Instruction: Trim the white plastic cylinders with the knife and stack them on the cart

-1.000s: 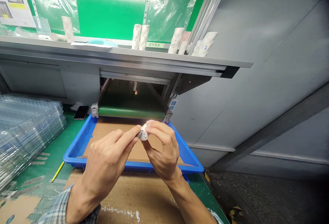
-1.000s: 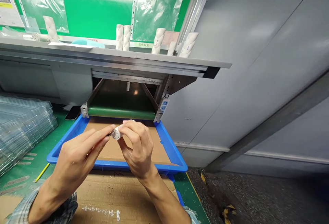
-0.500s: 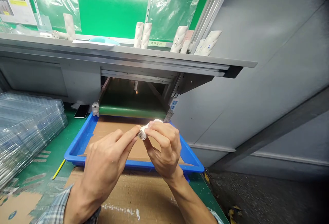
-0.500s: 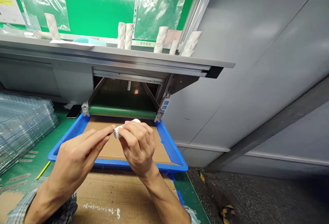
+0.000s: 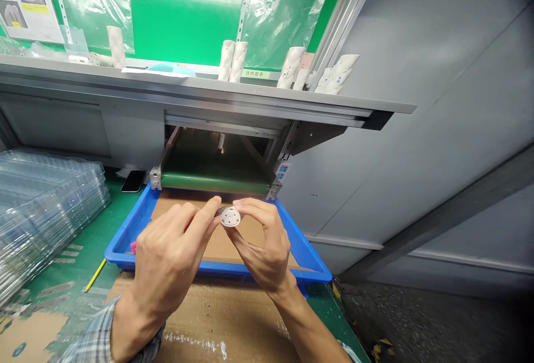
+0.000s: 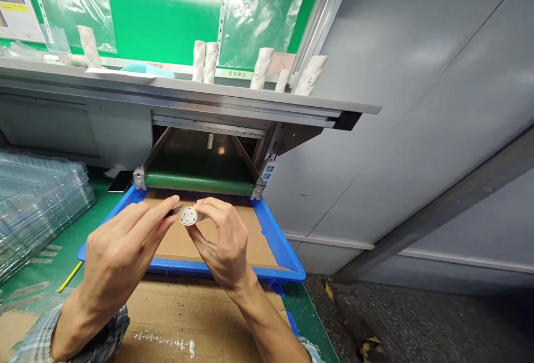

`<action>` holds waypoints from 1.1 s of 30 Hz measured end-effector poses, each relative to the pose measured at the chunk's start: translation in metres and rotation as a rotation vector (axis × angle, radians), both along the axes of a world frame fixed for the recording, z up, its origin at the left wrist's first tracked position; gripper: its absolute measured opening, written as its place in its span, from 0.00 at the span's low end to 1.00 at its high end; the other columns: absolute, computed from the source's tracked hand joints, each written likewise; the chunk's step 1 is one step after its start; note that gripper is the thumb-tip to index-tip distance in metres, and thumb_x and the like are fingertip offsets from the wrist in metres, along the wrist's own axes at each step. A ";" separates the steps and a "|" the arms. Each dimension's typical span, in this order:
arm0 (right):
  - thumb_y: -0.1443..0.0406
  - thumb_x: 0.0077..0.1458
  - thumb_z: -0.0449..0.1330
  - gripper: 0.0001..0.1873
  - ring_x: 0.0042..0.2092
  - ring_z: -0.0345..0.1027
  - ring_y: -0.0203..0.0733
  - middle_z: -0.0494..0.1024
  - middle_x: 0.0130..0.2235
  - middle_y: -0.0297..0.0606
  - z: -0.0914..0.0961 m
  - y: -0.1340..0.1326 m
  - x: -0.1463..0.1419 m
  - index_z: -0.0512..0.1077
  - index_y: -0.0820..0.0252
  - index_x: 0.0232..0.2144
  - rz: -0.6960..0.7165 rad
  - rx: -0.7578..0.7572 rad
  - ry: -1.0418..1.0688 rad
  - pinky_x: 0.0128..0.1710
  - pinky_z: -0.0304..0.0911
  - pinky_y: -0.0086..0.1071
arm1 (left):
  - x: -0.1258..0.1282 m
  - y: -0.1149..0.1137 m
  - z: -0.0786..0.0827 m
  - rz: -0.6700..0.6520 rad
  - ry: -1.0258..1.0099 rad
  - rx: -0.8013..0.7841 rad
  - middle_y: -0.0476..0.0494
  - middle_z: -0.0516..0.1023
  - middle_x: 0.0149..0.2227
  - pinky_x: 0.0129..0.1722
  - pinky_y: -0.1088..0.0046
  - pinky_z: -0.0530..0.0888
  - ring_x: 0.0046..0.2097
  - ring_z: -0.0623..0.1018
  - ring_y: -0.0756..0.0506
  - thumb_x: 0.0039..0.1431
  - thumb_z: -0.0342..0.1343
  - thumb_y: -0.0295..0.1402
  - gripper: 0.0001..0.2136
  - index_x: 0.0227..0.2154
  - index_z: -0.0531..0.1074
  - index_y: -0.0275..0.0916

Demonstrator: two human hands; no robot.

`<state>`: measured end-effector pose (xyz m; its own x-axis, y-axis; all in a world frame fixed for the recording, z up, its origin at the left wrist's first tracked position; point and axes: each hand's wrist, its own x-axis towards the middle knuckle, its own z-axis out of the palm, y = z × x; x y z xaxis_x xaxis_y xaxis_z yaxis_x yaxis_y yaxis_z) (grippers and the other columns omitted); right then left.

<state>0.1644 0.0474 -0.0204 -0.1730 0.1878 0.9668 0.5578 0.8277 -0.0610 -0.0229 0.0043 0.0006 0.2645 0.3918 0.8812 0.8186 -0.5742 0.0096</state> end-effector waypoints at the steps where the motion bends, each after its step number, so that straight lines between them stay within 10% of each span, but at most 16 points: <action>1: 0.75 0.60 0.70 0.20 0.48 0.79 0.45 0.81 0.46 0.46 0.000 0.000 0.000 0.72 0.62 0.52 0.005 -0.002 0.004 0.48 0.78 0.39 | 0.000 0.000 0.000 -0.015 -0.012 -0.005 0.44 0.82 0.37 0.40 0.68 0.72 0.39 0.81 0.45 0.75 0.57 0.30 0.15 0.60 0.74 0.35; 33: 0.76 0.61 0.69 0.20 0.47 0.81 0.46 0.82 0.43 0.40 -0.002 0.001 0.001 0.71 0.55 0.51 -0.155 0.161 -0.097 0.46 0.75 0.40 | 0.004 -0.011 -0.002 0.092 0.008 -0.042 0.49 0.84 0.36 0.28 0.65 0.62 0.29 0.80 0.48 0.78 0.50 0.33 0.08 0.46 0.75 0.39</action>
